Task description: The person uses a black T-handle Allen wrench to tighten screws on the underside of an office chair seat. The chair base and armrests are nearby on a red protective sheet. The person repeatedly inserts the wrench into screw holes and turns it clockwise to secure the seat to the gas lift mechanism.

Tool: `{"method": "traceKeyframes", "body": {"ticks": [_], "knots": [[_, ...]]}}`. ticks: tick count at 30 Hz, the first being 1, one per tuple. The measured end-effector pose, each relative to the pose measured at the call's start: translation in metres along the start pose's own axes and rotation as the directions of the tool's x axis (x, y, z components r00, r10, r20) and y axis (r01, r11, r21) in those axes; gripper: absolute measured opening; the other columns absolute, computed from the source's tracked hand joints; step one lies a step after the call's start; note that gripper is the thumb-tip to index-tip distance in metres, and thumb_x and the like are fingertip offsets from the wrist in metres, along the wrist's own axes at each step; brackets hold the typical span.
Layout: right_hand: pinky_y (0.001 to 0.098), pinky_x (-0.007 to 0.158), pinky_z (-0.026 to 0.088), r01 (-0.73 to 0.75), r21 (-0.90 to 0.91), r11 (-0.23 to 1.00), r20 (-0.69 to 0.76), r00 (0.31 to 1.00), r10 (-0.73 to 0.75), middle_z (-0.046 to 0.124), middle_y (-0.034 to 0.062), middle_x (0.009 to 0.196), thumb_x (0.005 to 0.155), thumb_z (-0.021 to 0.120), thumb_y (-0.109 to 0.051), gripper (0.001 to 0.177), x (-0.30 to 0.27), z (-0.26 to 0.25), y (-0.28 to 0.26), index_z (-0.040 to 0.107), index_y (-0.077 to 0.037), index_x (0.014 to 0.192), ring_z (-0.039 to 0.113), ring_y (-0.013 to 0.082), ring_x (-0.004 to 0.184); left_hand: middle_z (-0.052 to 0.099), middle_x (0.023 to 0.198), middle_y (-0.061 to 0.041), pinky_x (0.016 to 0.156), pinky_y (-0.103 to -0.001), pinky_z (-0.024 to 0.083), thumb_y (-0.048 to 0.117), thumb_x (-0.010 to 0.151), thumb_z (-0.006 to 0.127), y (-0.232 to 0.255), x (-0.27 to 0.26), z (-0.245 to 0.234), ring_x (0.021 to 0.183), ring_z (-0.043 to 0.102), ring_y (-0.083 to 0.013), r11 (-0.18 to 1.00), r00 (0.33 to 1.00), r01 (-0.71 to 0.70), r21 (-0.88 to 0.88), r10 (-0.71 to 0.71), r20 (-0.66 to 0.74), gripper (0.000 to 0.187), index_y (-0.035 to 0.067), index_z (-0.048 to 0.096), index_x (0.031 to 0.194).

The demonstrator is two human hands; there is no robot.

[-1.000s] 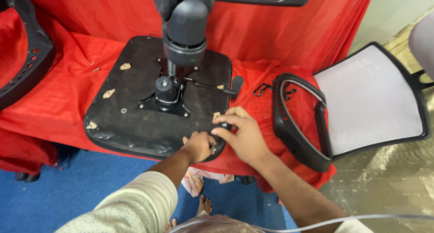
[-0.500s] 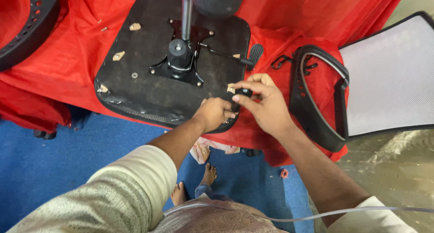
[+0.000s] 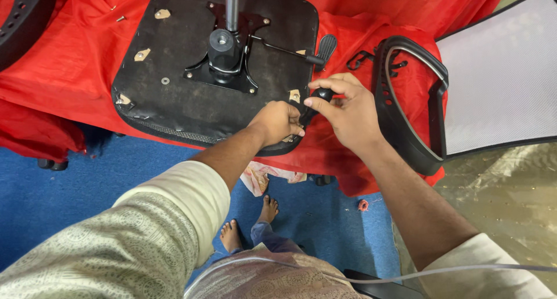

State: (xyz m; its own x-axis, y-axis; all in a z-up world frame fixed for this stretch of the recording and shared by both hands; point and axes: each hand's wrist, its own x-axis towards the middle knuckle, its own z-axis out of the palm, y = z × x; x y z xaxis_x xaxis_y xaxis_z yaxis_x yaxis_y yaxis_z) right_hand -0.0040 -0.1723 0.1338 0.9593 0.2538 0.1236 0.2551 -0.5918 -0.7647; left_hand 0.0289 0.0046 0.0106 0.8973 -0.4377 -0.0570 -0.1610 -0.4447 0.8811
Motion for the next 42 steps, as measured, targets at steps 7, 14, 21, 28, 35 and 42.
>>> {"method": "traceKeyframes", "body": {"ticks": [7, 14, 21, 28, 35, 42], "knots": [[0.0278, 0.094, 0.055, -0.006, 0.316, 0.949, 0.036, 0.999, -0.006, 0.064, 0.0039, 0.135, 0.094, 0.068, -0.005, 0.042, 0.0, 0.002, 0.008, 0.064, -0.011, 0.136, 0.063, 0.0122, 0.117, 0.078, 0.092, -0.013, 0.082, -0.035, 0.059, 0.009, 0.083, 0.076, -0.009, 0.007, 0.002, 0.09, 0.078, -0.0243, 0.999, 0.999, -0.044, -0.03, 0.044, 0.023, 0.015, 0.003, 0.076, 0.097], [0.0294, 0.094, 0.055, 0.079, 0.02, 0.997, -0.02, 0.997, -0.078, 0.062, 0.0088, 0.122, 0.091, 0.081, -0.005, 0.04, 0.001, 0.004, 0.005, 0.073, -0.011, 0.129, 0.061, 0.0136, 0.113, 0.076, 0.091, -0.016, 0.081, -0.041, 0.056, 0.016, 0.082, 0.08, 0.013, -0.009, -0.001, 0.091, 0.073, -0.0325, 0.99, 0.994, -0.018, 0.138, 0.032, -0.102, 0.015, 0.002, 0.076, 0.087], [0.0235, 0.092, 0.054, -0.007, 0.342, 0.94, 0.007, 1.0, 0.004, 0.069, 0.0032, 0.123, 0.09, 0.066, -0.003, 0.044, -0.001, 0.016, 0.006, 0.067, -0.014, 0.133, 0.064, 0.0118, 0.11, 0.076, 0.087, -0.016, 0.08, -0.041, 0.057, 0.018, 0.077, 0.083, 0.028, -0.018, -0.005, 0.085, 0.075, -0.0323, 0.988, 0.987, 0.127, 0.089, -0.117, -0.11, 0.018, 0.005, 0.077, 0.088], [0.0281, 0.085, 0.054, -0.034, -0.029, 0.999, -0.101, 0.994, 0.031, 0.061, 0.0103, 0.116, 0.087, 0.083, -0.008, 0.036, -0.007, 0.015, -0.016, 0.075, -0.011, 0.122, 0.063, 0.0164, 0.105, 0.078, 0.088, -0.013, 0.08, -0.038, 0.058, 0.017, 0.078, 0.081, 0.002, -0.013, 0.017, 0.085, 0.077, -0.0281, 0.995, 0.986, 0.088, -0.05, -0.094, -0.139, 0.021, 0.003, 0.074, 0.093], [0.0298, 0.097, 0.054, 0.104, 0.165, 0.981, -0.037, 0.994, -0.1, 0.067, 0.0076, 0.122, 0.085, 0.068, -0.002, 0.045, -0.015, 0.026, -0.018, 0.067, -0.011, 0.129, 0.067, 0.0172, 0.113, 0.073, 0.108, -0.017, 0.09, -0.039, 0.056, 0.011, 0.071, 0.081, -0.055, -0.008, 0.034, 0.102, 0.071, -0.0343, 0.973, 0.997, -0.021, 0.228, 0.002, 0.083, 0.039, 0.008, 0.075, 0.109], [0.0337, 0.098, 0.053, 0.274, -0.003, 0.962, -0.054, 0.96, -0.274, 0.062, 0.0138, 0.116, 0.08, 0.084, -0.005, 0.028, -0.019, 0.032, -0.021, 0.077, -0.009, 0.107, 0.065, 0.0245, 0.105, 0.064, 0.131, -0.016, 0.107, -0.044, 0.046, 0.013, 0.084, 0.063, -0.054, 0.0, 0.039, 0.123, 0.057, -0.0397, 0.936, 0.983, 0.063, 0.348, -0.118, 0.139, 0.033, 0.015, 0.075, 0.114]]}}
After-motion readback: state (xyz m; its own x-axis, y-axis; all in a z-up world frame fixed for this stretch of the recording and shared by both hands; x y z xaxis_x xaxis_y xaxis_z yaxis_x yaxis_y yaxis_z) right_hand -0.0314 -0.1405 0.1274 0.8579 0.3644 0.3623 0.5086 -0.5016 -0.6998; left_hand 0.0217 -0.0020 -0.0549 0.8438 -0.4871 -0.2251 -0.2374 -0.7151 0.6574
